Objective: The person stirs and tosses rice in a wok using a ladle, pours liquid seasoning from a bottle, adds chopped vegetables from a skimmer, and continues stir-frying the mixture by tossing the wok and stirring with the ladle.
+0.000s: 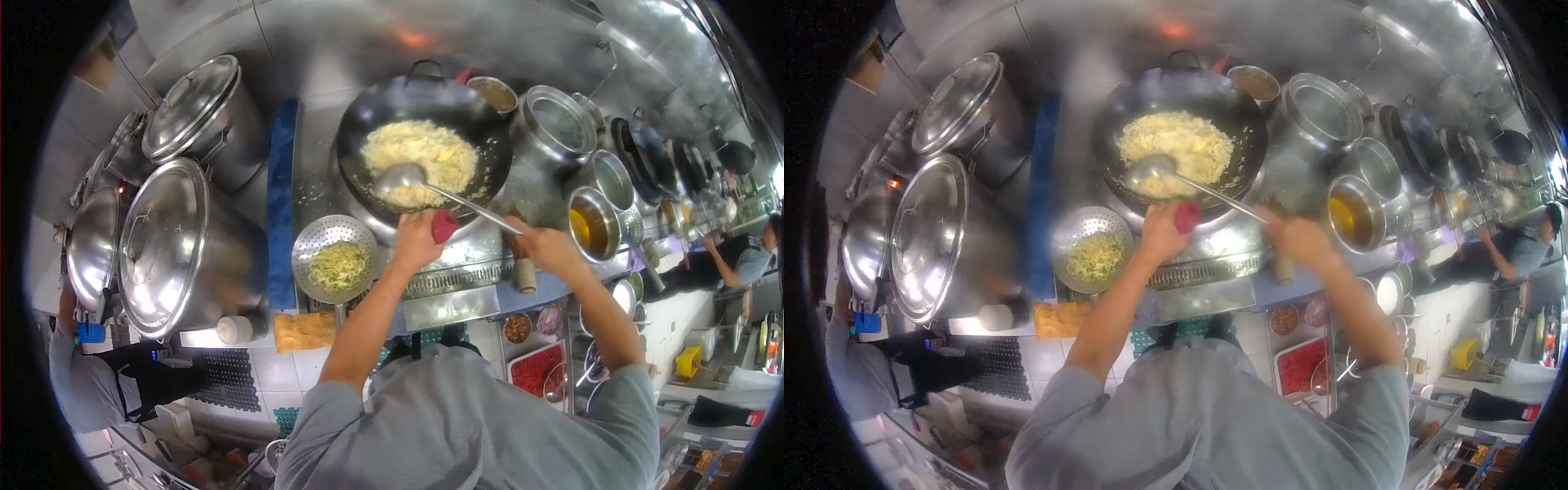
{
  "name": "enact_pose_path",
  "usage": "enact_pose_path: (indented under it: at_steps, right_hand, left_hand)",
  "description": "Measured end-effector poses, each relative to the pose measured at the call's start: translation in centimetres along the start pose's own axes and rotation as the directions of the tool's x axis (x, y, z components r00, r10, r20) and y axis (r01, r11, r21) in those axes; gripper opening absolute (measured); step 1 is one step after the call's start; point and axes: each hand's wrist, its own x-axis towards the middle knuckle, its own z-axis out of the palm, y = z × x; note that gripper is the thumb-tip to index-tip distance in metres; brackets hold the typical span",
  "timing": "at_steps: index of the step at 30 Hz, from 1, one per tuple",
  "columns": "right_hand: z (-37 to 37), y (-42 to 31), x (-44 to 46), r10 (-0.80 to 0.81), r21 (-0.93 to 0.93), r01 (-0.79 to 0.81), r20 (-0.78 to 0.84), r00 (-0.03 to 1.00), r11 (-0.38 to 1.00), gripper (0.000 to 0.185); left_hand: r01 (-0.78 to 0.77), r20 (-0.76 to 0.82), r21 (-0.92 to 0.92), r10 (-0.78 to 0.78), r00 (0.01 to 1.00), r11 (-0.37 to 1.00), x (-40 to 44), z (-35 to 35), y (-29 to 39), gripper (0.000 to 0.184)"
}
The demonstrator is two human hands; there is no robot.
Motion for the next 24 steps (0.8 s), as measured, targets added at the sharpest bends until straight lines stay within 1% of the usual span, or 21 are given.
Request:
enact_pose_path:
  at_steps: [1,2,4,5,7,8,9,11,12,13,14,15,16,17,19,20,21,22,23,24]
  right_hand:
    - [-1.9,1.2,-1.4,-0.058,-0.119,0.052,-0.049,0.997,0.992,0.045]
    - [-2.5,2.1,-2.6,-0.065,-0.103,0.055,-0.105,0.992,0.993,0.045]
    - [-2.9,3.6,-5.4,-0.065,-0.063,0.053,-0.207,0.976,0.997,0.043]
    - [-3.7,4.4,-7.0,-0.071,0.001,0.072,-0.132,0.989,0.997,0.043]
    - [-7.1,6.2,-9.1,-0.101,0.112,0.103,-0.016,0.995,0.988,0.041]
    - [-9.3,6.4,-9.9,-0.041,0.166,0.011,0.176,0.983,0.986,0.041]
    - [-9.5,6.9,-9.5,-0.064,0.229,0.019,0.189,0.980,0.973,0.041]
    - [-10.2,8.1,-8.2,-0.111,0.347,0.023,0.235,0.965,0.937,0.041]
    - [-8.7,8.8,-6.9,-0.200,0.368,0.141,0.128,0.971,0.919,0.039]
    - [-6.8,8.8,-5.0,-0.185,0.342,0.137,0.112,0.976,0.930,0.039]
    - [-4.9,7.9,-3.3,-0.169,0.318,0.132,0.090,0.982,0.939,0.040]
    - [-3.3,6.2,-2.3,-0.115,0.257,0.094,0.069,0.991,0.962,0.040]
    - [-1.9,4.9,-1.7,-0.057,0.202,0.047,0.042,0.997,0.978,0.041]
    - [-0.8,4.6,-2.2,-0.044,0.215,0.041,0.007,0.999,0.976,0.042]
    - [0.0,5.0,-2.8,-0.024,0.213,0.039,-0.073,0.997,0.976,0.043]
    - [-1.3,6.7,-3.0,-0.074,0.254,0.070,0.009,0.997,0.965,0.042]
    - [-2.4,8.5,-2.4,-0.196,0.282,0.192,-0.014,0.980,0.940,0.041]
    - [-3.0,10.2,-2.1,-0.311,0.321,0.303,-0.026,0.950,0.898,0.040]
    - [-3.4,11.7,-2.0,-0.422,0.350,0.409,-0.042,0.906,0.843,0.040]
    - [-3.6,12.3,-1.3,-0.406,0.348,0.391,-0.032,0.913,0.852,0.039]
  left_hand:
    - [-0.001,-0.002,0.009,0.001,1.000,1.000,0.4,0.2,-0.1,0.036]
    - [0.040,-0.003,0.011,-0.040,0.999,0.999,0.5,0.0,0.3,0.040]
    - [0.100,0.033,0.076,-0.102,0.994,0.992,0.1,-1.0,2.1,0.040]
    - [0.125,0.042,0.108,-0.130,0.991,0.986,0.5,-1.8,3.5,0.040]
    - [0.126,0.002,0.119,-0.127,0.992,0.985,-0.5,-5.4,9.3,0.038]
    - [0.074,-0.051,0.046,-0.072,0.996,0.996,-0.5,-7.2,11.8,0.038]
    - [0.033,-0.091,-0.032,-0.035,0.995,0.999,-0.8,-8.1,13.3,0.038]
    - [0.083,-0.122,-0.021,-0.085,0.989,0.996,-0.5,-7.4,12.1,0.038]
    - [0.116,-0.139,-0.025,-0.118,0.983,0.993,-0.5,-6.7,11.9,0.038]
    - [0.189,-0.116,-0.044,-0.192,0.974,0.981,0.5,-6.2,12.2,0.039]
    - [0.145,-0.069,0.063,-0.141,0.988,0.987,-0.8,-4.4,10.4,0.039]
    - [0.092,-0.013,0.169,-0.091,0.996,0.981,-2.9,-1.6,7.6,0.038]
    - [0.114,0.032,0.209,-0.124,0.992,0.971,-4.8,0.6,6.0,0.039]
    - [0.126,0.074,0.251,-0.149,0.986,0.960,-6.5,1.8,5.2,0.039]
    - [0.187,0.122,0.226,-0.218,0.968,0.956,-10.2,1.2,7.3,0.040]
    - [0.181,0.117,0.186,-0.204,0.972,0.966,-9.5,-1.2,9.9,0.042]
    - [0.187,0.114,0.139,-0.204,0.972,0.972,-8.8,-3.6,12.9,0.043]
    - [0.274,0.116,0.120,-0.288,0.951,0.954,-8.0,-5.4,12.6,0.042]
    - [0.352,0.122,0.043,-0.354,0.927,0.935,-5.7,-6.2,11.7,0.041]
    - [0.426,0.127,-0.032,-0.419,0.899,0.904,-3.5,-7.0,10.8,0.040]
